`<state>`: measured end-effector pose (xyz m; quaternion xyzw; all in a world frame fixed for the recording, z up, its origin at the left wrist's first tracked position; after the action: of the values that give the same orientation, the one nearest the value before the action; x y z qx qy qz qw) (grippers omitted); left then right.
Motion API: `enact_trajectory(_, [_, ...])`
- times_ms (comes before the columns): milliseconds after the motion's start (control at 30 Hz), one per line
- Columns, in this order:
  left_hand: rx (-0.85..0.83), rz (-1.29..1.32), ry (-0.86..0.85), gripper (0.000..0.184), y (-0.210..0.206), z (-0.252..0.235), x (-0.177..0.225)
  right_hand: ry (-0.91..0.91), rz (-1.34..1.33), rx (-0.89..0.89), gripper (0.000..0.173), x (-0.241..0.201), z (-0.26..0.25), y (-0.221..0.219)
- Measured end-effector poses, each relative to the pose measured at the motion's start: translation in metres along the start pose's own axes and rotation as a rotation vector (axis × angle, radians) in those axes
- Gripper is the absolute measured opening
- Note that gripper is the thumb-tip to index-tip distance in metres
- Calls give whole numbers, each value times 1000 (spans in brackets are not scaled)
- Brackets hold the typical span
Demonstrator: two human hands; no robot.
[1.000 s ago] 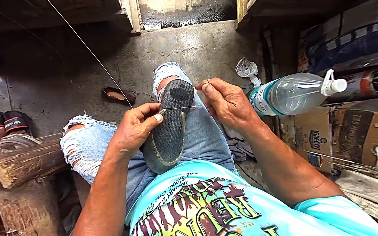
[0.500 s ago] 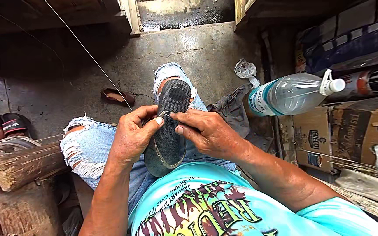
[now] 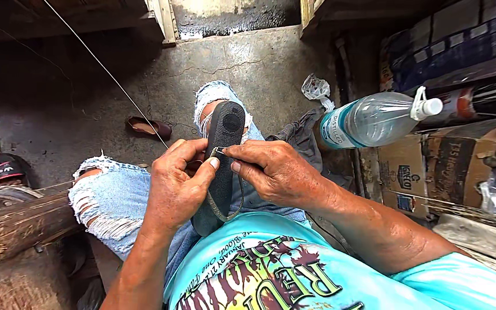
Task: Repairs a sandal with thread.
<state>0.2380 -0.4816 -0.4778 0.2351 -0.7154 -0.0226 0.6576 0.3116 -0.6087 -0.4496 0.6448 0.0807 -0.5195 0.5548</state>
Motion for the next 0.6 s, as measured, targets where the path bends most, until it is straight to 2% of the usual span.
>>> enact_trajectory(200, [-37, -239, -123, 27, -8, -3, 21, -6, 145, -74, 28, -3, -1, 8])
enact_trajectory(300, [-57, -140, -73, 29, -8, -3, 11, -21, 62, -144, 25, 3, -6, 7])
enact_trajectory(433, [13, 3, 10, 30, -2, 2, -6, -17, -49, -135, 24, 9, -10, 0])
enact_trajectory(600, [8, 3, -6, 30, -1, 5, -5, 30, -25, -118, 26, 5, -8, -6])
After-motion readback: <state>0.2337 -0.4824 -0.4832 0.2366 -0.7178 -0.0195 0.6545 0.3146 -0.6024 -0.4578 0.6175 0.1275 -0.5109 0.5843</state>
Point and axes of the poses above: each hand's wrist, its own z-axis away from the middle knuckle, its own y-axis out of the back of the hand, x = y × z, the point moved 10 cm from there along -z, towards the middle knuckle, and after that the axes turned 14 degrees about -y, right-handed, at the moved point
